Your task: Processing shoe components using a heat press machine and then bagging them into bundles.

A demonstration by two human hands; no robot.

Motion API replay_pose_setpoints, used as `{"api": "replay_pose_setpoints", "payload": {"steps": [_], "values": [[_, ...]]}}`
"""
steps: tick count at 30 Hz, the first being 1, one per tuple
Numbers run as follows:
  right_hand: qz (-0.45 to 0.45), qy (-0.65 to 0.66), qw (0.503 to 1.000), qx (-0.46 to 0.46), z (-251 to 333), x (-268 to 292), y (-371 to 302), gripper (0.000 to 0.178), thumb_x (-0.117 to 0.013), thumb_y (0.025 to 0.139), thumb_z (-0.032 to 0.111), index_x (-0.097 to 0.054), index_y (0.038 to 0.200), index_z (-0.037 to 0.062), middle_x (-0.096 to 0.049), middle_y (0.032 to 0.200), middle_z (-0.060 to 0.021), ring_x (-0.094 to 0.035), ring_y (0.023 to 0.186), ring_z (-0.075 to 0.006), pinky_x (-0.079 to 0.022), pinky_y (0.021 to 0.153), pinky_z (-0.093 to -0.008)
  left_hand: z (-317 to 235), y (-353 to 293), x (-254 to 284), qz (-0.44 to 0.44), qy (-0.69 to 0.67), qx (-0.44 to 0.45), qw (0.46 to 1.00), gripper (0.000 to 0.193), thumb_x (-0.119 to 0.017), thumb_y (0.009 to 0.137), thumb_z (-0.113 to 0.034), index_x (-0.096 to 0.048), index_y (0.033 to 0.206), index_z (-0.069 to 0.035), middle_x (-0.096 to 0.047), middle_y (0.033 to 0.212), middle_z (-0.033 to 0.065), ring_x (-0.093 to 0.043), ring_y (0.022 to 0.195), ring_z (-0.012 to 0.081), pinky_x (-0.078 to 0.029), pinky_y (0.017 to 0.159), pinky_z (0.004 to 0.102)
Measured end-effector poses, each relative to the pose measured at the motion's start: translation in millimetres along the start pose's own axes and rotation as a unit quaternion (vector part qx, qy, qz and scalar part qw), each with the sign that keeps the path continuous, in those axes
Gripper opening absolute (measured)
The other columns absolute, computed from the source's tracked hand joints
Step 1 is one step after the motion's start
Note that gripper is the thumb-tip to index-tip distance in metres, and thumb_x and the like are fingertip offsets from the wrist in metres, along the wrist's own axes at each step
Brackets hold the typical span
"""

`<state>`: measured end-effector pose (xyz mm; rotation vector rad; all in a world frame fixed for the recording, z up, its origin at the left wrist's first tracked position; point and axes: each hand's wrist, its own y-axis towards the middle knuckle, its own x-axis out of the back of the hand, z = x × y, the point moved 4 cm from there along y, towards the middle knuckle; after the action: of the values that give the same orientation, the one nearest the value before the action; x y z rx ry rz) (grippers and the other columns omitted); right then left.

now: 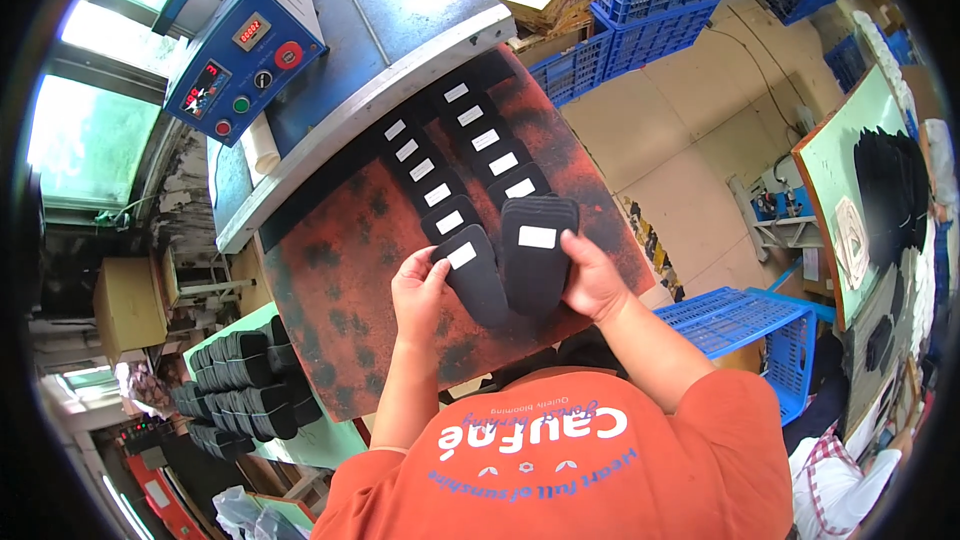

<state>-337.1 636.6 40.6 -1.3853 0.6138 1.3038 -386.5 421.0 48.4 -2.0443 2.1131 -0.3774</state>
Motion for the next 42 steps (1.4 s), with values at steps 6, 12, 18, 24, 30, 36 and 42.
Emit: {"api": "replay_pose_setpoints", "payload": {"steps": [6, 12, 18, 24, 30, 36, 42], "values": [[-0.018, -0.076, 0.997, 0.027, 3.0, 1.4, -0.9, 0.045, -0.058, 0.085, 0.022, -0.044, 0.124, 0.0048, -0.052, 0.12, -0.0105, -0.051, 0.11, -0.0249, -0.04, 0.096, -0.0409, 15.2, 2.3, 5.4, -0.128, 0.3, -0.252, 0.911, 0.027, -0.061, 0.081, -0.002, -0.056, 0.107, 0.002, -0.058, 0.08, 0.0004, -0.049, 0.064, 0.0049, -0.042, 0.056, 0.0191], [-0.05, -0.121, 0.991, 0.011, -24.1, 1.1, -0.8, 0.046, -0.063, 0.083, 0.019, -0.044, 0.122, 0.0052, -0.053, 0.116, -0.0077, -0.051, 0.108, -0.0207, -0.042, 0.093, -0.0357, 5.8, -38.8, -17.3, -0.01, -0.044, -0.095, 0.994, 0.017, -0.061, 0.082, -0.001, -0.056, 0.098, 0.0, -0.059, 0.076, 0.0023, -0.052, 0.061, 0.0047, -0.045, 0.056, 0.0188], [0.009, -0.001, 1.0, 0.004, 19.6, -1.6, 1.2, 0.048, -0.045, 0.09, 0.032, -0.04, 0.128, 0.0022, -0.049, 0.125, -0.0131, -0.047, 0.115, -0.0281, -0.035, 0.099, -0.0441, 38.1, -36.9, 17.4, -0.057, -0.013, 0.068, 0.996, 0.011, -0.057, 0.084, -0.003, -0.052, 0.094, 0.001, -0.057, 0.074, 0.004, -0.053, 0.05, 0.0076, -0.045, 0.044, 0.0194], [-0.065, -0.115, 0.99, 0.049, -20.3, -17.8, 33.3, 0.035, -0.06, 0.085, 0.015, -0.05, 0.117, 0.0071, -0.055, 0.113, -0.0065, -0.053, 0.105, -0.0199, -0.045, 0.091, -0.0386, -3.2, -31.1, -5.4, 0.013, 0.022, -0.113, 0.993, 0.02, -0.062, 0.081, -0.006, -0.054, 0.099, 0.0, -0.057, 0.087, 0.004, -0.048, 0.067, 0.005, -0.041, 0.06, 0.0186], [-0.021, -0.081, 0.995, 0.062, -37.8, -50.9, 72.6, 0.034, -0.059, 0.085, 0.019, -0.05, 0.117, 0.0096, -0.057, 0.109, -0.0048, -0.056, 0.1, -0.0189, -0.048, 0.087, -0.0368, -20.1, 46.1, 61.7, -0.034, -0.139, -0.038, 0.989, 0.003, -0.053, 0.087, -0.005, -0.051, 0.089, -0.004, -0.059, 0.074, 0.0022, -0.044, 0.053, 0.0018, -0.034, 0.045, 0.0149], [-0.055, -0.087, 0.988, 0.115, -51.9, -57.6, 100.9, 0.038, -0.059, 0.085, 0.02, -0.046, 0.119, 0.0093, -0.056, 0.11, -0.0066, -0.056, 0.1, -0.0193, -0.05, 0.084, -0.0358, -31.1, 58.2, 45.5, 0.137, 0.142, -0.037, 0.98, 0.014, -0.059, 0.083, -0.009, -0.054, 0.093, -0.002, -0.06, 0.073, 0.0021, -0.047, 0.055, 0.0037, -0.038, 0.049, 0.0173], [-0.096, -0.094, 0.977, 0.164, -59.1, -56.8, 123.2, 0.038, -0.061, 0.084, 0.018, -0.046, 0.118, 0.0076, -0.055, 0.11, -0.0064, -0.055, 0.101, -0.0185, -0.049, 0.086, -0.0362, -35.8, 76.0, 48.1, 0.145, -0.015, 0.058, 0.988, 0.013, -0.06, 0.08, -0.004, -0.054, 0.092, -0.002, -0.059, 0.074, 0.0012, -0.051, 0.057, 0.0052, -0.04, 0.05, 0.0185]]}}
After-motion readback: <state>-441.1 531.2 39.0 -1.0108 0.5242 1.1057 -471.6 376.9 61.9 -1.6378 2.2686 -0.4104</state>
